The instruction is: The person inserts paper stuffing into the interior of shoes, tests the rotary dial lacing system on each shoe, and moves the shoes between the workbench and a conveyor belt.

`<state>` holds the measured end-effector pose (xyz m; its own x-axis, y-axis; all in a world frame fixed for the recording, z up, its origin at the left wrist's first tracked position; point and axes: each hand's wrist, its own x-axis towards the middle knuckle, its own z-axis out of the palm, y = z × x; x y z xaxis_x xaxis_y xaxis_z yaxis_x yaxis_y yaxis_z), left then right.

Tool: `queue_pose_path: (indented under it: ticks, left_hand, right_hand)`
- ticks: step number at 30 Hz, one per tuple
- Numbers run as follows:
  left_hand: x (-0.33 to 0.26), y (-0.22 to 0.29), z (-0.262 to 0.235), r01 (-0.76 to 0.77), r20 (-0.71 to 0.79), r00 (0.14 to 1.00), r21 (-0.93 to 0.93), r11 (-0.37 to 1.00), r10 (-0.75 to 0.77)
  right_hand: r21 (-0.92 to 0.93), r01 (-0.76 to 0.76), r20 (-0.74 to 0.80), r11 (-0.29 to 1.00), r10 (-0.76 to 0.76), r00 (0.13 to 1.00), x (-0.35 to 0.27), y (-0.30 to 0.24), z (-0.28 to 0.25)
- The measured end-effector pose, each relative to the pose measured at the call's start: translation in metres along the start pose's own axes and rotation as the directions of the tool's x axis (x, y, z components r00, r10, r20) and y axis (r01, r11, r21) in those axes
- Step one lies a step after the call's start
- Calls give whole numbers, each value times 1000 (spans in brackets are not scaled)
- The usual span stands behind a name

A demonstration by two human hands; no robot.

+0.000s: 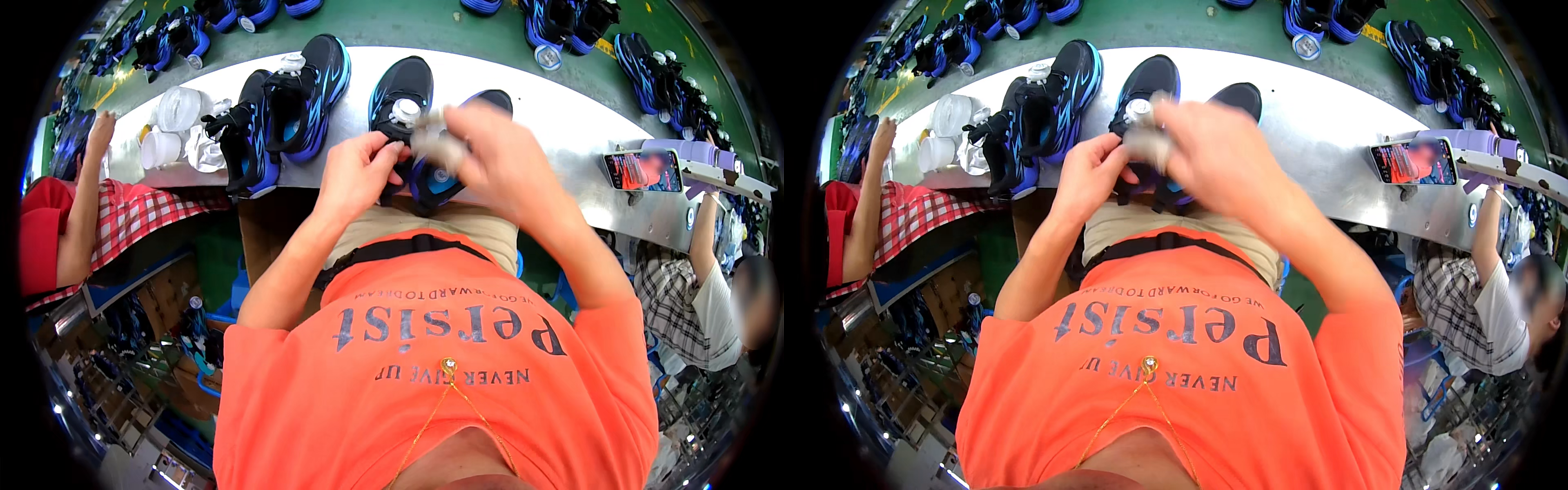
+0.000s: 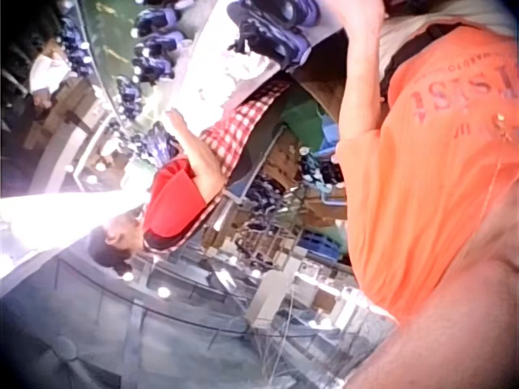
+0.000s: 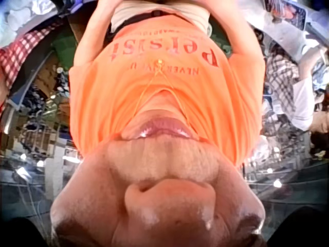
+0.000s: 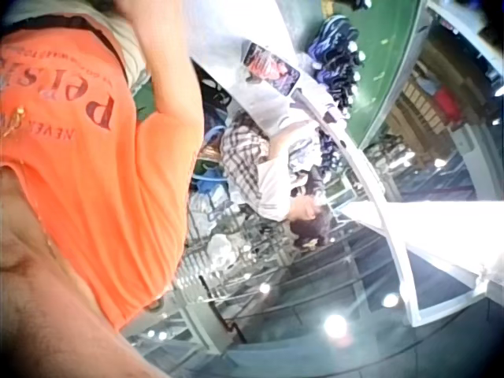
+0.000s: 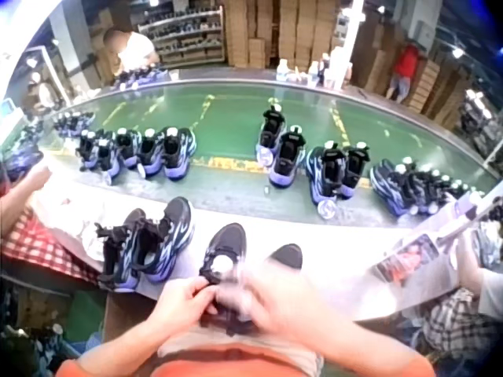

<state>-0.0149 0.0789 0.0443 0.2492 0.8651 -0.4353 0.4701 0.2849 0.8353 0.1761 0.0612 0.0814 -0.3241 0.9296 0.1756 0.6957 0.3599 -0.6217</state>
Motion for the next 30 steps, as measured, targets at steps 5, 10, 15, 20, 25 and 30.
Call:
queue_pose_path:
  ticks: [5, 10, 15, 20, 25, 30]
  left_hand:
    - [-9, -5, 7, 55, 99, 994, -96, 994, -45]
    - [3, 26, -34, -375, 39, 926, 240, 896, 377]
    - [31, 26, -7, -598, 368, 788, 264, 757, 494]
    - [36, 27, -3, -760, 503, 645, 350, 547, 575]
    - [22, 40, 7, -714, 389, 698, 446, 540, 601]
    - [-31, 29, 45, -385, 266, 896, 72, 920, 354]
  right_hand:
    - [25, -144, 204, 989, 136, 970, -71, -2, 26]
    - [262, -112, 219, 959, 54, 974, -41, 6, -36]
    - [104, -128, 89, 986, 119, 989, -30, 47, -16]
    - [86, -127, 181, 988, 110, 977, -25, 50, -24]
    - [-3, -155, 201, 988, 152, 968, -27, 59, -18]
    - [129, -215, 333, 968, 161, 929, -21, 68, -35]
